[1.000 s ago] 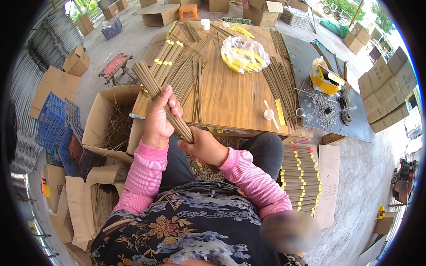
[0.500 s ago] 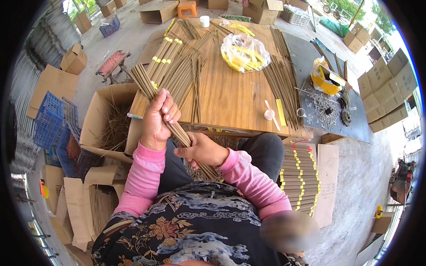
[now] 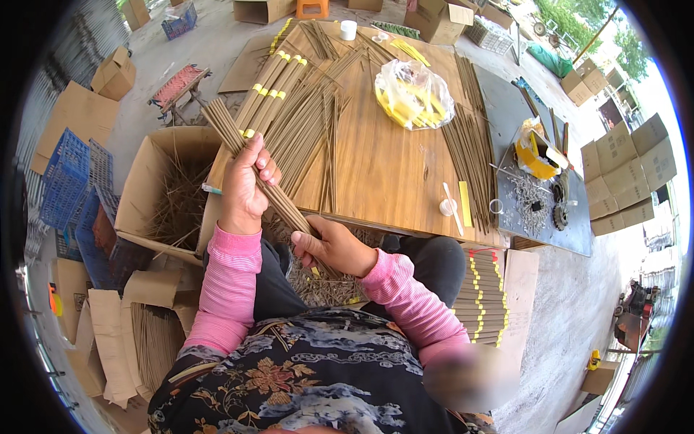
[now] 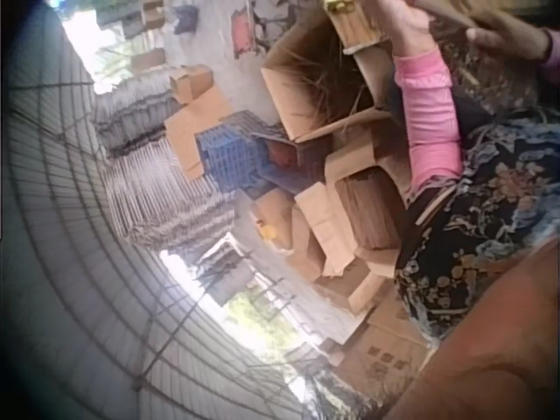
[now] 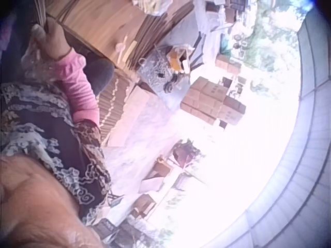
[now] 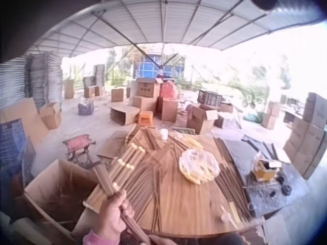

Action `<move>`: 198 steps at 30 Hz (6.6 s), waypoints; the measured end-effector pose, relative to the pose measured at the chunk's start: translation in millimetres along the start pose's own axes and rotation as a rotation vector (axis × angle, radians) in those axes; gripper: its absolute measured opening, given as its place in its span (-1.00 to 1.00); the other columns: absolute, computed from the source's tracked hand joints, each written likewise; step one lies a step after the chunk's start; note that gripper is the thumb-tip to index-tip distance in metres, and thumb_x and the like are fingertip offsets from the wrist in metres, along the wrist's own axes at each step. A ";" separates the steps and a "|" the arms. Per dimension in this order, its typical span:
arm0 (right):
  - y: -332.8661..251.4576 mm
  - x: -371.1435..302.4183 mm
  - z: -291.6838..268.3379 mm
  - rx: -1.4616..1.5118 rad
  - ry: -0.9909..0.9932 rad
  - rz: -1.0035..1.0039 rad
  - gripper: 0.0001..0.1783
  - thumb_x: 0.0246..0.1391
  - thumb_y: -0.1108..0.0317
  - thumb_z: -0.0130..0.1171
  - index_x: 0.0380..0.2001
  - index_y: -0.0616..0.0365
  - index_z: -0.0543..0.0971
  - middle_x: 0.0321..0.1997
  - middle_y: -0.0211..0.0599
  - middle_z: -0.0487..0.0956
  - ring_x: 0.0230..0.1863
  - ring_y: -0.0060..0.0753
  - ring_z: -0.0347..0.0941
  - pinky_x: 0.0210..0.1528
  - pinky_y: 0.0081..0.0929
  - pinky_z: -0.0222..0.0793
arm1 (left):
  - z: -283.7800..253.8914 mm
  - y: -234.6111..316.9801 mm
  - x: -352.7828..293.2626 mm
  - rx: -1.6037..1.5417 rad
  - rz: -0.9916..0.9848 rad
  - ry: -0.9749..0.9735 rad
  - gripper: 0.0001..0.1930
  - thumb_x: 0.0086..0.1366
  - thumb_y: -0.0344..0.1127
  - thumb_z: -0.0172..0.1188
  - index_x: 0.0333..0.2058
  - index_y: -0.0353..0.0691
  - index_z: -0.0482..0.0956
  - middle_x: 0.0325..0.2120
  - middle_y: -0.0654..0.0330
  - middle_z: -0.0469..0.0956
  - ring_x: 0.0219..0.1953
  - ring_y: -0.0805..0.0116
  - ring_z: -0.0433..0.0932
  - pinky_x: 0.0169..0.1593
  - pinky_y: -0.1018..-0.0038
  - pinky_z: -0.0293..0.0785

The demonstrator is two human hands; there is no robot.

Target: The person gathers thin wooden sticks from a cardboard box, aligns them into bundles, and secures each bundle with yellow tape. They repeatedly pick up sticks, arrange them, apply tape, and place the finished bundles on the table.

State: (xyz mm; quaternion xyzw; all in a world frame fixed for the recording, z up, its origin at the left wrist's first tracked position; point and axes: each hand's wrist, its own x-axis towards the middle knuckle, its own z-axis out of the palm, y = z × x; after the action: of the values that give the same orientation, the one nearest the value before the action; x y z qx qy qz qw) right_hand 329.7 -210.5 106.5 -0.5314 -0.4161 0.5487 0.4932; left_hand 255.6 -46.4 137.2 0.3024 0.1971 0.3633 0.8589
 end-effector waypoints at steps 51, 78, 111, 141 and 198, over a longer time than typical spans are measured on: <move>-94.5 147.1 69.1 -0.195 -0.209 0.228 -0.86 -0.02 0.42 0.01 -0.49 0.27 0.33 -0.73 -0.42 0.32 -0.79 -0.60 0.26 -0.81 -0.61 0.19 | -118.8 85.9 20.7 -0.584 0.390 0.243 -0.03 0.11 0.23 0.01 0.21 -0.29 -0.32 0.19 -0.08 -0.08 0.22 0.06 -0.01 0.22 0.09 -0.05; -32.8 65.3 29.1 0.374 -0.259 0.461 -0.73 0.07 0.21 0.07 -0.51 0.18 0.34 -0.78 -0.51 0.27 -0.82 -0.66 0.20 -0.77 -0.66 0.18 | -63.6 27.3 19.6 -0.376 -0.027 -0.230 -0.80 0.18 -0.21 0.13 -0.50 -0.13 0.35 -0.73 0.37 0.29 -0.73 0.57 0.26 -0.63 0.59 0.23; -26.8 60.0 43.2 -0.135 0.058 0.285 -0.78 0.05 0.35 0.03 -0.60 0.16 0.31 -0.79 -0.44 0.30 -0.83 -0.57 0.22 -0.79 -0.63 0.17 | -49.7 14.3 15.0 -0.188 -0.058 0.000 -0.77 0.14 -0.22 0.17 -0.55 -0.12 0.31 -0.76 0.40 0.26 -0.79 0.61 0.21 -0.71 0.63 0.17; -22.6 52.1 39.4 -0.094 -0.039 0.271 -0.78 0.06 0.31 0.05 -0.50 0.19 0.29 -0.77 -0.39 0.36 -0.84 -0.56 0.26 -0.80 -0.60 0.16 | -50.6 15.4 16.8 -0.195 0.011 -0.016 -0.77 0.16 -0.21 0.15 -0.55 -0.12 0.32 -0.76 0.38 0.26 -0.77 0.58 0.24 -0.69 0.64 0.19; -39.8 59.0 30.1 -0.226 0.033 0.327 -0.78 0.04 0.33 0.08 -0.44 0.23 0.30 -0.79 -0.49 0.30 -0.84 -0.65 0.21 -0.82 -0.65 0.13 | -54.5 -7.3 12.2 -0.445 -0.068 -0.315 -0.66 0.16 0.05 0.08 -0.56 -0.05 0.29 -0.72 0.32 0.34 -0.72 0.50 0.33 -0.62 0.57 0.28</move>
State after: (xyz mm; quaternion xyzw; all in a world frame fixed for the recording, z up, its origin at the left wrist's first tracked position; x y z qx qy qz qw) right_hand 306.8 -143.8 138.0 -0.6527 -0.3752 0.5626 0.3416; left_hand 236.9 -20.8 90.6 0.1524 -0.0135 0.3171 0.9360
